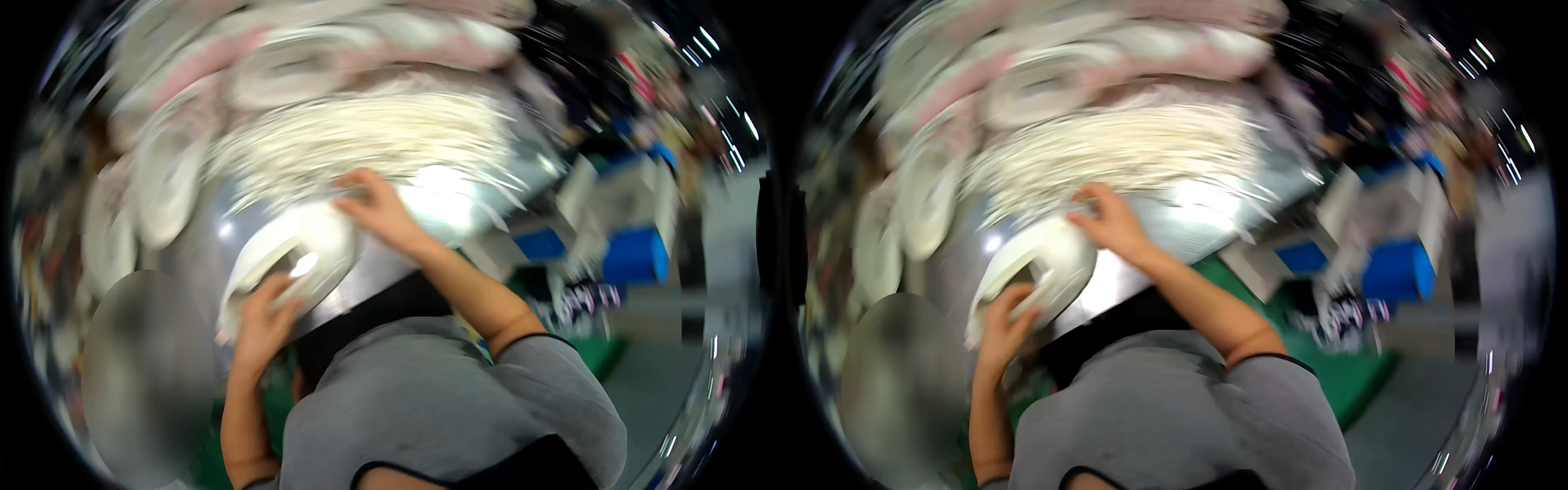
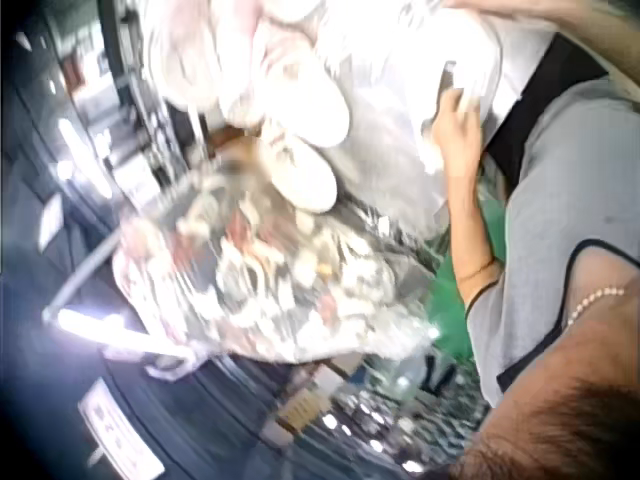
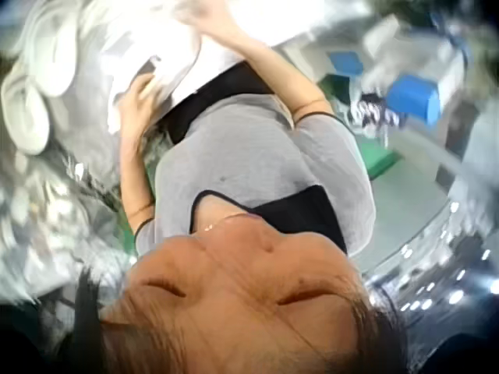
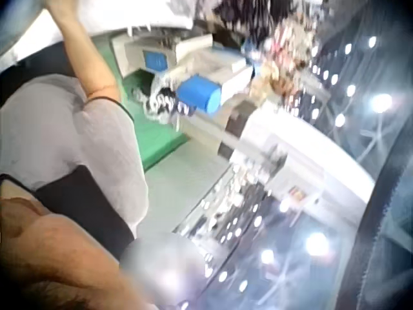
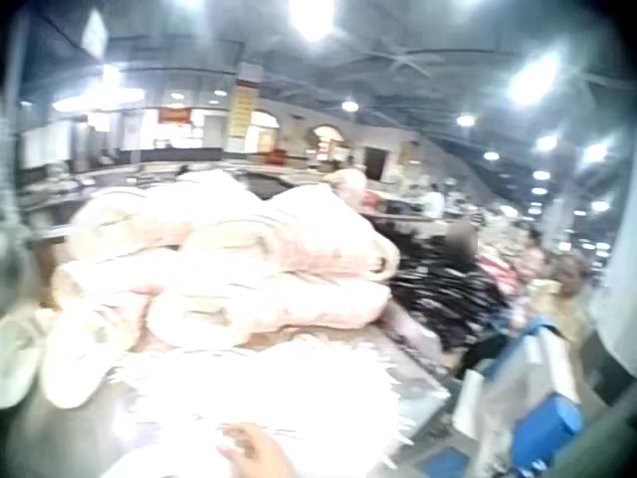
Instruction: The person laces a white shoe by hand, pulling a white lace through the eyelets and smoothing the shoe material at a metal workstation.
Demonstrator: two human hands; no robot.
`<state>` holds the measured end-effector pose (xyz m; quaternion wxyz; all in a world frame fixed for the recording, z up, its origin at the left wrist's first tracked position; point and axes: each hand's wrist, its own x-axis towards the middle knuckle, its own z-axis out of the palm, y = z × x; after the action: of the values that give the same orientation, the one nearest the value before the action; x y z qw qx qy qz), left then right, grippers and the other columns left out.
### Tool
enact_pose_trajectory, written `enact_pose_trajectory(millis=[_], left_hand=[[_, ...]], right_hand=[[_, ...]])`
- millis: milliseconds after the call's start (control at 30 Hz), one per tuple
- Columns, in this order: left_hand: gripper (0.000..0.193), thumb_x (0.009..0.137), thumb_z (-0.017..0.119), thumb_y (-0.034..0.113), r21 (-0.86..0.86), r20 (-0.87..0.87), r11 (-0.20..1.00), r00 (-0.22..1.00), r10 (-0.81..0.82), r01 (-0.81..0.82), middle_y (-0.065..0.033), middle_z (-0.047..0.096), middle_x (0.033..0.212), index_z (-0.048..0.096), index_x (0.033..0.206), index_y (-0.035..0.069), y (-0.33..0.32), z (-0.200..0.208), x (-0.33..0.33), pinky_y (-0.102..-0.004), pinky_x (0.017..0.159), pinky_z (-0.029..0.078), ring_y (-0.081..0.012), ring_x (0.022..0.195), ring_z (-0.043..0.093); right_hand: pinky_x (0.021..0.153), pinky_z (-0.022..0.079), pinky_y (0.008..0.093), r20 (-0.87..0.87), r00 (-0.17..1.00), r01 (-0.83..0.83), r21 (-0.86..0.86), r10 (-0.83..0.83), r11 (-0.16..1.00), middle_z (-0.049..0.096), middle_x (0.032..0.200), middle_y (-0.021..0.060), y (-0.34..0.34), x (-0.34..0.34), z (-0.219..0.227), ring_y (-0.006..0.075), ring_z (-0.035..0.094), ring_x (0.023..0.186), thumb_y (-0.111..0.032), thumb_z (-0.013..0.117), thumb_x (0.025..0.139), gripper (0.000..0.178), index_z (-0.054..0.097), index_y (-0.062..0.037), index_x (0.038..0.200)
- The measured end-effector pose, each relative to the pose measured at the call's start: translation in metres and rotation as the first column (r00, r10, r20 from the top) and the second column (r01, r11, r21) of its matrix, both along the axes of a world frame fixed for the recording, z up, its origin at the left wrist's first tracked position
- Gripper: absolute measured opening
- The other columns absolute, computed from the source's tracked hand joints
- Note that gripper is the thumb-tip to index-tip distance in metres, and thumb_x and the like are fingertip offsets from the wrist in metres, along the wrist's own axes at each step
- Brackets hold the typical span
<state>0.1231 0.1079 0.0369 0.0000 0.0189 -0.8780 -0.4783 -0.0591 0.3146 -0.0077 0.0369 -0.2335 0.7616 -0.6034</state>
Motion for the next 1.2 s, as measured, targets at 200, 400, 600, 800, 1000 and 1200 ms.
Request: enact_pose_trajectory(millis=[200, 400, 600, 800, 1000, 1200], left_hand=[[0.021, 0.090, 0.063, 0.009, -0.249, -0.060, 0.958, 0.989, 0.133, -0.143, -0.0171, 0.067, 0.093, 0.061, 0.107, -0.002, 0.014, 0.008, 0.025, -0.0358, 0.080, 0.049, -0.0288, 0.086, 0.065], [0.016, 0.088, 0.064, 0.009, -0.224, -0.149, 0.970, 0.987, 0.059, -0.092, -0.0192, 0.067, 0.092, 0.061, 0.102, 0.001, 0.031, 0.020, 0.015, -0.0417, 0.073, 0.050, -0.0375, 0.083, 0.066], [0.017, 0.086, 0.065, 0.009, -0.281, -0.194, 0.909, 0.946, 0.260, -0.307, -0.0172, 0.067, 0.089, 0.063, 0.101, 0.001, 0.024, 0.029, 0.068, -0.0417, 0.069, 0.052, -0.0352, 0.082, 0.066], [0.032, 0.084, 0.061, 0.008, -0.435, -0.714, 0.739, 0.697, 0.065, -0.514, -0.0122, 0.062, 0.113, 0.063, 0.116, 0.008, 0.034, 0.004, 0.074, -0.0404, 0.074, 0.052, -0.0315, 0.093, 0.063], [0.012, 0.086, 0.063, 0.012, -0.422, -0.479, 0.865, 0.877, 0.040, -0.270, -0.0089, 0.056, 0.088, 0.062, 0.096, 0.004, 0.063, -0.046, 0.212, -0.0365, 0.065, 0.047, -0.0266, 0.077, 0.056], [0.042, 0.093, 0.053, 0.040, -0.393, 0.569, 0.516, 0.239, 0.787, -0.761, -0.0186, 0.068, 0.104, 0.065, 0.111, 0.004, 0.077, -0.244, 0.371, -0.0444, 0.081, 0.050, -0.0366, 0.096, 0.065]], right_hand=[[0.053, 0.039, 0.0250, 0.067, 0.775, 0.628, 0.040, -0.629, 0.778, 0.059, 0.074, 0.0000, 0.193, 0.056, 0.012, 0.0066, 0.048, 0.061, -0.022, 0.065, 0.092, 0.020, 0.062, -0.0029, 0.099], [0.053, 0.036, 0.0210, 0.386, 0.889, 0.237, 0.075, -0.247, 0.969, 0.054, 0.068, -0.0048, 0.141, 0.101, 0.019, 0.0032, 0.048, 0.061, -0.019, 0.064, 0.094, 0.019, 0.069, -0.0023, 0.101], [0.050, 0.036, 0.0211, 0.300, 0.892, -0.358, 0.008, 0.339, 0.934, 0.054, 0.065, -0.0038, 0.012, 0.105, 0.045, 0.0041, 0.046, 0.057, -0.017, 0.062, 0.095, 0.017, 0.068, -0.0042, 0.105], [0.056, 0.036, 0.0228, 0.091, 0.945, -0.325, 0.142, 0.315, 0.935, 0.049, 0.067, -0.0039, 0.010, 0.080, 0.021, 0.0062, 0.042, 0.061, -0.014, 0.056, 0.097, 0.023, 0.065, -0.0017, 0.113], [0.052, 0.033, 0.0230, 0.177, 0.959, -0.228, 0.021, 0.220, 0.974, 0.047, 0.067, -0.0020, 0.024, 0.090, -0.012, 0.0054, 0.041, 0.060, -0.012, 0.055, 0.098, 0.021, 0.062, 0.0007, 0.112], [0.056, 0.048, 0.0324, 0.076, 0.967, -0.253, 0.167, 0.244, 0.953, 0.064, 0.076, 0.0161, 0.018, 0.088, 0.006, 0.0223, 0.057, 0.063, -0.027, 0.063, 0.095, 0.033, 0.067, 0.0047, 0.103]])
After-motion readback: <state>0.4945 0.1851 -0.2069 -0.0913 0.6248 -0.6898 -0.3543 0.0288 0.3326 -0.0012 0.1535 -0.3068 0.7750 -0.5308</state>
